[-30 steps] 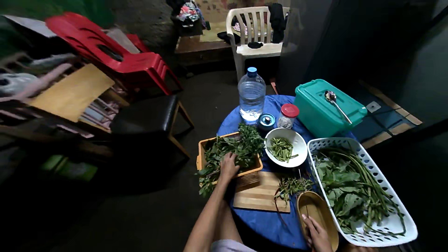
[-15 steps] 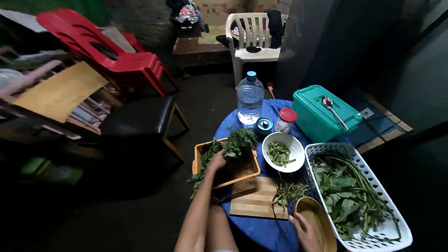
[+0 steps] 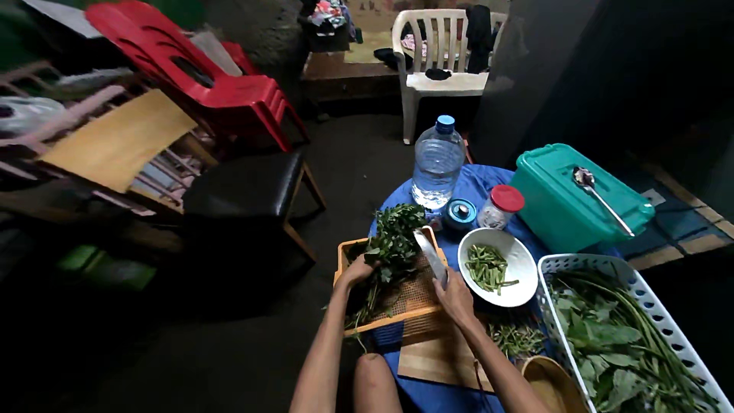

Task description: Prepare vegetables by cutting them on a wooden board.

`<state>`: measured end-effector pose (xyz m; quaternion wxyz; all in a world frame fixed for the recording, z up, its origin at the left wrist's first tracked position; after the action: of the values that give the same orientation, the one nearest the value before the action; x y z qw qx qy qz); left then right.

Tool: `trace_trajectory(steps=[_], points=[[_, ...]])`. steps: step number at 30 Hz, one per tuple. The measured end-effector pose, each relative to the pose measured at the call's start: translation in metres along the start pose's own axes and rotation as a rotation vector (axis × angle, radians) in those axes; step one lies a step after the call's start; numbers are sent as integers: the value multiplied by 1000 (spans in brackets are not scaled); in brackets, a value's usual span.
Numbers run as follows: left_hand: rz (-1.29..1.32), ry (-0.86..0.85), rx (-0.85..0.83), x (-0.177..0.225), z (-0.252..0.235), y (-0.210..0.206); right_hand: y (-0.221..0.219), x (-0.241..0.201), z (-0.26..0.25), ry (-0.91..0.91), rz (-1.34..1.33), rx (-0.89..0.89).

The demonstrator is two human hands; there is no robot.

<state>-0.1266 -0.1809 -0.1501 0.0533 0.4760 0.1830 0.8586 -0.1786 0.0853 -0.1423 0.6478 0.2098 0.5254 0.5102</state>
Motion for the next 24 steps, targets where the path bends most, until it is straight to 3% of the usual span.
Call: trace_trajectory(steps=[7,12,14,17,19,24], points=[[64,3,-12,-6,-5,3,2,-7,0,2,215,40],[53,35,-3,-15,-12,2,3,-44,4,285,275,221],[56,43,1,-20,-14,0,-18,-66,-4,398,374,29],[70,33,2,-14,-10,-3,-61,-81,-21,401,501,-290],[77,4,2,-10,-8,-4,-77,-82,-30,395,573,-301],[61,-22,-5,-8,-8,-8,-69,-99,-16,562,724,-322]])
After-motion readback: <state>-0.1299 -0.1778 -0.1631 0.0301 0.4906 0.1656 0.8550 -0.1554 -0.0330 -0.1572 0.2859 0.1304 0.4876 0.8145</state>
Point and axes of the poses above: each hand's wrist, its own z-axis away from the middle knuckle, its own y-axis out of the back of the hand, x = y × z, the point moved 7 cm from there along -z, towards the middle knuckle, and after that the axes turned 9 degrees about z, right-handed, at the moved point
